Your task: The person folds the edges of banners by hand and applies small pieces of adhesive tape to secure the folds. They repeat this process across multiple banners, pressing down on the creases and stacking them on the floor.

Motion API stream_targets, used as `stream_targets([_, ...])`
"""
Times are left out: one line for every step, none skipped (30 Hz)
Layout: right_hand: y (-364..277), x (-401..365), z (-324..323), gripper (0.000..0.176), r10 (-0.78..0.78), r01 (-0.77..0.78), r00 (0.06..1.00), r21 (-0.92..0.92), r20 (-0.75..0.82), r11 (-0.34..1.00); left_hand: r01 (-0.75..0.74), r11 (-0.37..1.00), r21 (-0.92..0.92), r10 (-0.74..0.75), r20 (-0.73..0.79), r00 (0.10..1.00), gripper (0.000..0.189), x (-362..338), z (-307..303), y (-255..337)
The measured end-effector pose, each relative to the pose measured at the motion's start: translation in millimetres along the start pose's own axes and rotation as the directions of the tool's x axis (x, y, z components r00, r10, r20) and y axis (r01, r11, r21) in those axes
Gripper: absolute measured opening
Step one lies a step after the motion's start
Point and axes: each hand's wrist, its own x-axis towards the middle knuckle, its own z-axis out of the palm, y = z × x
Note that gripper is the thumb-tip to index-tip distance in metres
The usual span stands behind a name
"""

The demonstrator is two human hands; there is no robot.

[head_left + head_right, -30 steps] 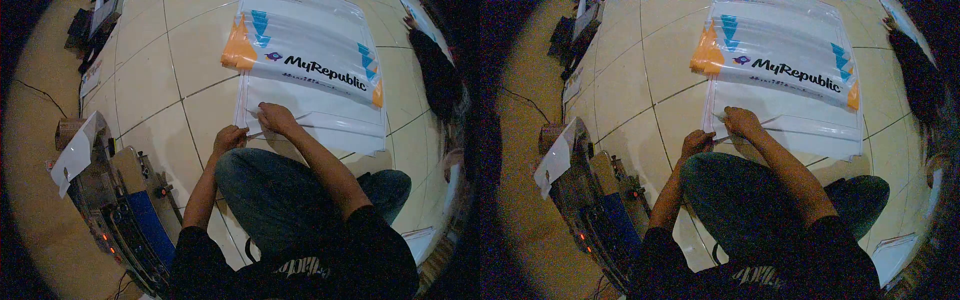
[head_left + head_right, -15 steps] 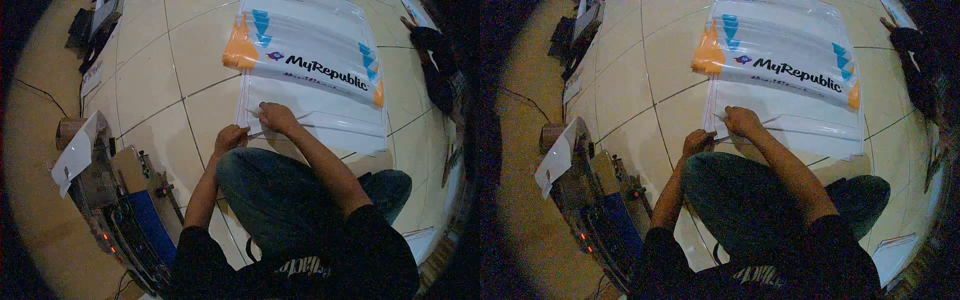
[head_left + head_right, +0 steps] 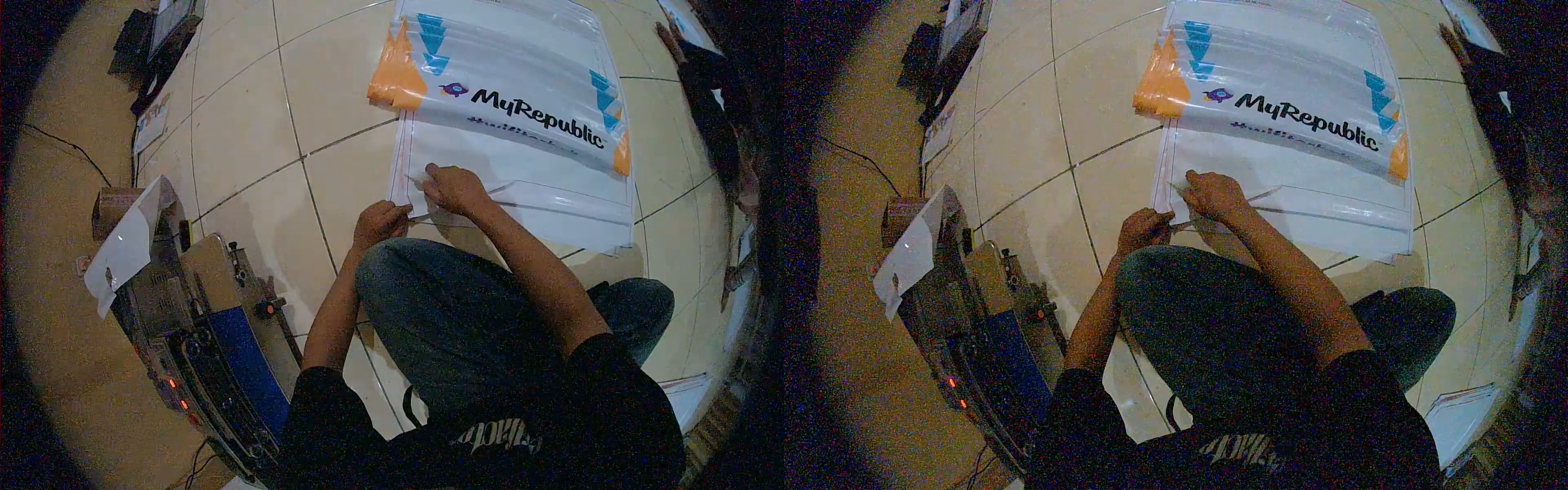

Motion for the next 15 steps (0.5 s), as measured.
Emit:
stream_targets([-0.4, 0.0, -0.5, 0.036, 0.006, -0.006, 1.0, 0.008, 0.009, 1.0, 0.0, 1.0, -0.005, 0.0, 0.012, 1.0, 0.039, 0.6, -0.5, 0.6])
stream_targets([-0.5, -0.4, -1.3, 0.036, 0.005, -0.005, 1.0, 0.007, 0.009, 1.0, -0.001, 1.0, -0.005, 0.001, 0.011, 1.0, 0.039, 1.0, -1.3, 1.1])
stream_targets([-0.7, -1.1, -2.1, 0.036, 0.002, -0.002, 1.0, -0.001, 0.006, 1.0, 0.002, 0.999, 0.043, -0.004, 0.033, 0.999, 0.038, 1.0, -2.3, 1.8])
stream_targets([0.3, -1.4, -1.2, 0.036, -0.002, 0.002, 1.0, -0.01, 0.004, 1.0, 0.005, 0.996, 0.09, -0.01, 0.056, 0.998, 0.038, 0.1, -2.3, 1.3])
stream_targets([1.8, -0.7, -0.1, 0.036, -0.002, 0.002, 1.0, -0.01, 0.003, 1.0, 0.005, 0.996, 0.09, -0.01, 0.055, 0.998, 0.038, -0.1, -1.5, 1.0])
stream_targets([3.3, 0.5, 0.4, 0.036, 0.015, -0.014, 1.0, -0.035, 0.02, 0.999, -0.008, 0.998, 0.058, 0.008, 0.007, 1.0, 0.037, 0.2, -0.2, 0.7])
stream_targets([5.5, 0.6, 1.4, 0.037, 0.032, -0.03, 0.999, -0.06, 0.037, 0.998, -0.023, 0.999, 0.025, 0.024, -0.041, 0.999, 0.035, 0.4, 0.8, 0.4])
stream_targets([8.5, -1.7, 2.4, 0.037, 0.033, -0.03, 0.999, -0.061, 0.036, 0.998, -0.024, 0.999, 0.025, 0.025, -0.042, 0.999, 0.035, 0.6, 1.0, -0.6])
stream_targets([11.8, -5.5, 3.5, 0.037, 0.015, -0.015, 1.0, -0.061, 0.004, 0.998, -0.028, 0.999, -0.032, 0.027, -0.042, 0.999, 0.036, 0.5, 0.8, -1.8])
stream_targets([12.9, -8.4, 2.5, 0.037, -0.003, 0.001, 1.0, -0.063, -0.028, 0.998, -0.033, 0.995, -0.089, 0.03, -0.042, 0.999, 0.037, -0.1, 0.7, -2.8])
stream_targets([14.0, -9.1, 1.0, 0.037, -0.002, 0.001, 1.0, -0.064, -0.028, 0.998, -0.034, 0.995, -0.09, 0.031, -0.042, 0.999, 0.037, -1.0, 0.9, -3.0])
stream_targets([15.4, -9.6, -0.7, 0.037, 0.034, -0.034, 0.999, -0.071, 0.009, 0.997, -0.005, 0.999, -0.037, 0.005, -0.01, 1.0, 0.037, -2.4, 1.3, -2.8])
stream_targets([14.7, -11.2, -5.0, 0.037, 0.072, -0.068, 0.996, -0.08, 0.045, 0.995, 0.022, 1.0, 0.017, -0.022, 0.021, 1.0, 0.037, -1.9, -0.2, -0.3])
stream_targets([14.7, -14.2, -9.5, 0.037, 0.073, -0.069, 0.996, -0.081, 0.043, 0.994, 0.019, 1.0, 0.017, -0.02, 0.021, 1.0, 0.037, -1.3, -1.9, 2.0])
stream_targets([14.9, -18.5, -14.1, 0.036, 0.085, -0.08, 0.995, -0.08, 0.058, 0.994, 0.043, 0.999, -0.007, -0.042, 0.028, 0.999, 0.037, -1.1, -3.8, 4.5])
